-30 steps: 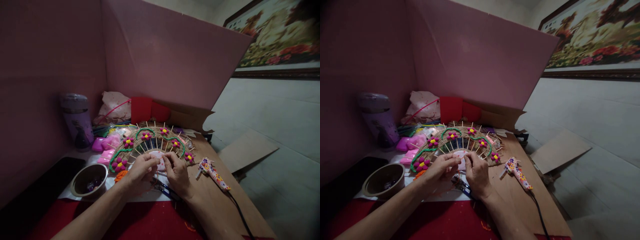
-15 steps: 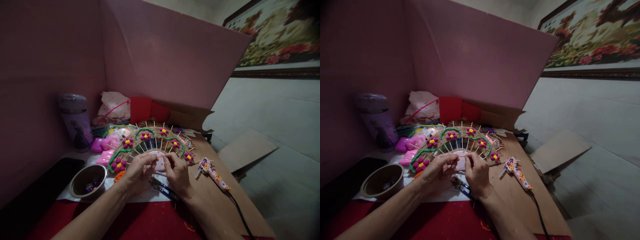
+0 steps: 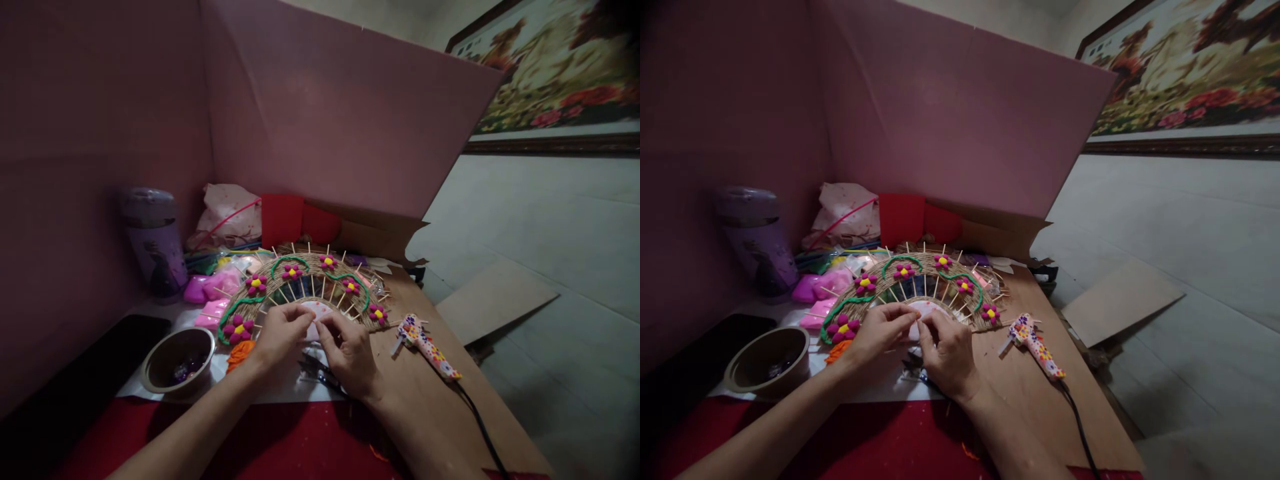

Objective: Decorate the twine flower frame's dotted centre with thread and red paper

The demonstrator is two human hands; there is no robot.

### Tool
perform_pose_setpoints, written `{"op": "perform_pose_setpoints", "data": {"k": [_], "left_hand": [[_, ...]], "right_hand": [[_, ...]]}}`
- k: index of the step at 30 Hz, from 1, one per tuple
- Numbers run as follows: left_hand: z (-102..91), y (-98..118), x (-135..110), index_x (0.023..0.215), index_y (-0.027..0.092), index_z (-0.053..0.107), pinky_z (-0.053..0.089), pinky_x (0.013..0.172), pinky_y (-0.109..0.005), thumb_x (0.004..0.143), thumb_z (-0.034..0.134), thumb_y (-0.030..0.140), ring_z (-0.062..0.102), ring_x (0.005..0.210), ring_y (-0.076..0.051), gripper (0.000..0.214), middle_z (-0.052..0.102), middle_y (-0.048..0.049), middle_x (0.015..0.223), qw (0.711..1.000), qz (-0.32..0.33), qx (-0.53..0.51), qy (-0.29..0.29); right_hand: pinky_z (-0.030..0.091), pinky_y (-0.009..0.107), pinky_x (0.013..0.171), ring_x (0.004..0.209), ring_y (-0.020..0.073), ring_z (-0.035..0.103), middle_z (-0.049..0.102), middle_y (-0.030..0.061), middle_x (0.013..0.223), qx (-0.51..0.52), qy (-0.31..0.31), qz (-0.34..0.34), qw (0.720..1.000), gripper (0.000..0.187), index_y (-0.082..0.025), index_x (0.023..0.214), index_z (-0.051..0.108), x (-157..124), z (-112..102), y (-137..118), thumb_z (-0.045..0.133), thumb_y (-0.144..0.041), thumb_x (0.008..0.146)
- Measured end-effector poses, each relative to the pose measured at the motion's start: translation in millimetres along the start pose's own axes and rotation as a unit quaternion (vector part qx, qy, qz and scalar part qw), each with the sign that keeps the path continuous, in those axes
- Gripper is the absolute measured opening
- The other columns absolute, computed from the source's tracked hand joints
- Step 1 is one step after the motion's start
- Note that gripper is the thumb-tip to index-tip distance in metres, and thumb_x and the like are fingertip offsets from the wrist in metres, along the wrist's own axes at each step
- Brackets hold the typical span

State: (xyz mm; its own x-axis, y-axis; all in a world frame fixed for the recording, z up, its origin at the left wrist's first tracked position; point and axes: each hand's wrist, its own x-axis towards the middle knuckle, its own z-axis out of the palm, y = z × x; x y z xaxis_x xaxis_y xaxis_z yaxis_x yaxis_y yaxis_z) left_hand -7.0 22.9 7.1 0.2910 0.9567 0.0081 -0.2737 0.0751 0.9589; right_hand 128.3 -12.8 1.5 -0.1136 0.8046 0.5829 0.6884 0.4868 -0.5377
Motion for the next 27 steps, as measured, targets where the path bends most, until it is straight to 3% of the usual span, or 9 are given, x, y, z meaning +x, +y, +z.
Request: {"op": "perform_pose_setpoints", "data": {"k": [3,6,10,15,19,24,27], "left_hand": [[2.2,2,-1,0.057,0.013,0.059,0.031,0.049,-0.020,0.066,0.064,0.019,0.043,0.052,-0.008,0.012,0.051,0.0022,0.054,0.992,0.044,0.114,-0.017],[4.6,7,-3,0.055,0.013,0.056,0.029,0.046,-0.020,0.064,0.066,0.022,0.041,0.049,-0.008,0.016,0.051,0.0025,0.052,0.991,0.029,0.121,-0.048],[5.1,10,-4,0.054,0.014,0.054,0.022,0.041,-0.019,0.065,0.066,0.025,0.034,0.041,-0.005,0.020,0.044,0.0052,0.045,0.998,-0.024,0.052,-0.037],[2.7,7,0,0.061,0.013,0.056,0.024,0.040,-0.018,0.065,0.069,0.027,0.036,0.042,-0.004,0.020,0.051,0.0023,0.054,0.994,-0.052,-0.093,-0.036],[1.6,7,1,0.064,0.014,0.055,0.027,0.041,-0.018,0.068,0.068,0.031,0.037,0.043,-0.004,0.022,0.052,0.0019,0.057,0.995,-0.042,-0.085,-0.040],[1.1,4,0,0.067,0.015,0.055,0.031,0.045,-0.018,0.072,0.064,0.035,0.037,0.046,-0.006,0.022,0.046,0.0050,0.052,0.999,0.002,0.008,-0.053],[0.6,1,2,0.068,0.014,0.055,0.031,0.045,-0.018,0.073,0.062,0.033,0.038,0.047,-0.006,0.020,0.047,0.0048,0.053,0.996,0.045,0.041,-0.069]], "right_hand": [[0.035,0.023,0.051,0.057,0.0134,0.051,0.057,0.0005,0.065,0.015,0.038,0.033,0.999,0.014,-0.020,0.075,0.055,1,-1,1,0.049,-0.024,0.086],[0.035,0.022,0.052,0.057,0.0131,0.051,0.056,0.0001,0.064,0.026,0.044,0.046,0.998,0.015,-0.019,0.073,0.054,2,-1,3,0.049,-0.025,0.086],[0.039,0.024,0.056,0.061,0.0142,0.053,0.058,0.0014,0.068,0.011,0.053,0.048,0.997,0.016,-0.019,0.075,0.057,5,-1,4,0.048,-0.024,0.087],[0.044,0.029,0.072,0.084,0.0184,0.056,0.058,0.0094,0.099,-0.006,0.145,0.031,0.989,0.011,-0.018,0.089,0.061,9,-4,3,0.050,-0.021,0.086],[0.040,0.026,0.062,0.064,0.0137,0.051,0.056,0.0031,0.077,0.011,0.107,0.011,0.994,0.014,-0.018,0.074,0.058,6,-4,-4,0.052,-0.021,0.086],[0.039,0.026,0.058,0.063,0.0130,0.051,0.059,0.0033,0.084,0.022,0.067,0.024,0.997,0.010,-0.018,0.089,0.061,3,-1,-6,0.052,-0.022,0.086],[0.039,0.025,0.058,0.065,0.0138,0.051,0.058,0.0032,0.081,0.030,0.055,0.021,0.998,0.010,-0.018,0.087,0.061,3,0,-3,0.052,-0.022,0.086]]}}
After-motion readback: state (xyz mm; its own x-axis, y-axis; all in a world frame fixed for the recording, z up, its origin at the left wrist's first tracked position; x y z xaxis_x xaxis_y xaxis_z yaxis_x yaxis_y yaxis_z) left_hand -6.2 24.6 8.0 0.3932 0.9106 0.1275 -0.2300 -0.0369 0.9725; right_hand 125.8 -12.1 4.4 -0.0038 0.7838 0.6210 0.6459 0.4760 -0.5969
